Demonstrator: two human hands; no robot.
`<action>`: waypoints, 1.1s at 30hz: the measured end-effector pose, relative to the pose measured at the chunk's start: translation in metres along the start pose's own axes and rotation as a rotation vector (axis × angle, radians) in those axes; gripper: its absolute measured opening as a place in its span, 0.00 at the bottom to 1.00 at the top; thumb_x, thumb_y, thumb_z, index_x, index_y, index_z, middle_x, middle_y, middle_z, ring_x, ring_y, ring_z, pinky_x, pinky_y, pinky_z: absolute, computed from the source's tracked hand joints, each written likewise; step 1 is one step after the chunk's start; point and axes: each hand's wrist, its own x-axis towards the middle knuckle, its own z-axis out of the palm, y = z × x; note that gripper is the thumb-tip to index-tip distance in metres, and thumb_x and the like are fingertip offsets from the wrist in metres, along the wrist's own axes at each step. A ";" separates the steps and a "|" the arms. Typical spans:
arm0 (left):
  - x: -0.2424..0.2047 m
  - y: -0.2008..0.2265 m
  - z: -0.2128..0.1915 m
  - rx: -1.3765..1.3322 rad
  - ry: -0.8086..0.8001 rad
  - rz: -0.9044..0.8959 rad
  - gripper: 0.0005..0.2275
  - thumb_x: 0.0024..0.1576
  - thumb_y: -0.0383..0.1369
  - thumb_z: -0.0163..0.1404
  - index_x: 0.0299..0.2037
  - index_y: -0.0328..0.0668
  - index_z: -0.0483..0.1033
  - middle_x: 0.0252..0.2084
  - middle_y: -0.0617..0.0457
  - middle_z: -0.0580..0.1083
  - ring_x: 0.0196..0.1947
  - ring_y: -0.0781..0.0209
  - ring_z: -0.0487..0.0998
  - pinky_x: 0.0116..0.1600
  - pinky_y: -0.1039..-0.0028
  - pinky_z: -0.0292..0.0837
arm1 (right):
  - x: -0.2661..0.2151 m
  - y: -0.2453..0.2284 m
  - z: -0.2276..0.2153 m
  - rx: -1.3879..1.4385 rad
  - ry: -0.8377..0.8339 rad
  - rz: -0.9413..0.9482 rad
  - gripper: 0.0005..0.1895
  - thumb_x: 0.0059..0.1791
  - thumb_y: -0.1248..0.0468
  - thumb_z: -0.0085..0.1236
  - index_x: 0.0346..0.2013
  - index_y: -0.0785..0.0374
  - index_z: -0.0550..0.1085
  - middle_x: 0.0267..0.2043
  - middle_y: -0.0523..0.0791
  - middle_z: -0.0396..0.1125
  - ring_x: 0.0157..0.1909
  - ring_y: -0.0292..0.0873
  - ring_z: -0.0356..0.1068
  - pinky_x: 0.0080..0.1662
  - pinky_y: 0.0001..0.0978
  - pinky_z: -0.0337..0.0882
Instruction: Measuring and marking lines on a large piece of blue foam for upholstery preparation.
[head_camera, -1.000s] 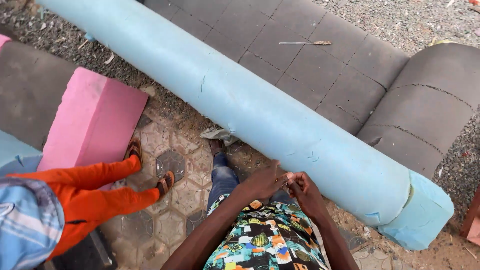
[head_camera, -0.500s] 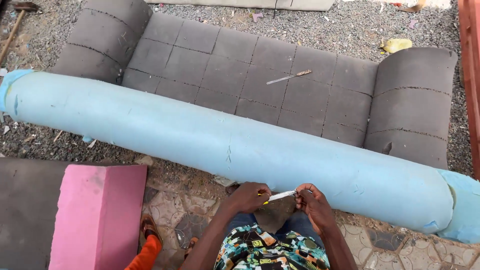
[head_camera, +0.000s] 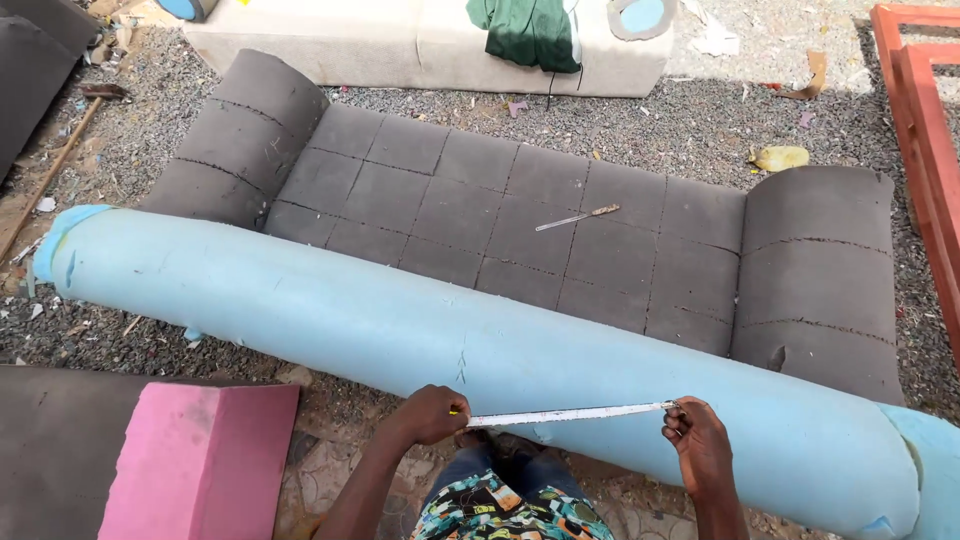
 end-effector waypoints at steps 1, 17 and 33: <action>0.000 0.002 0.002 0.013 0.017 -0.044 0.11 0.59 0.37 0.46 0.36 0.51 0.84 0.28 0.58 0.77 0.21 0.65 0.65 0.30 0.66 0.56 | 0.001 -0.001 0.006 -0.007 -0.008 0.001 0.05 0.55 0.65 0.50 0.36 0.61 0.65 0.32 0.46 0.57 0.32 0.40 0.54 0.34 0.36 0.54; 0.065 -0.046 -0.030 0.131 0.158 -0.106 0.12 0.56 0.40 0.44 0.34 0.55 0.84 0.33 0.57 0.81 0.29 0.59 0.76 0.35 0.64 0.69 | -0.052 -0.126 -0.014 -0.830 0.437 -0.280 0.12 0.65 0.67 0.47 0.59 0.69 0.74 0.37 0.57 0.72 0.37 0.54 0.71 0.45 0.47 0.73; 0.079 -0.135 -0.178 0.195 -0.023 0.086 0.11 0.64 0.39 0.44 0.44 0.51 0.81 0.41 0.55 0.79 0.40 0.55 0.77 0.39 0.64 0.72 | 0.032 0.008 0.219 -0.890 0.376 0.281 0.29 0.53 0.48 0.63 0.56 0.70 0.80 0.44 0.58 0.77 0.44 0.57 0.76 0.51 0.46 0.74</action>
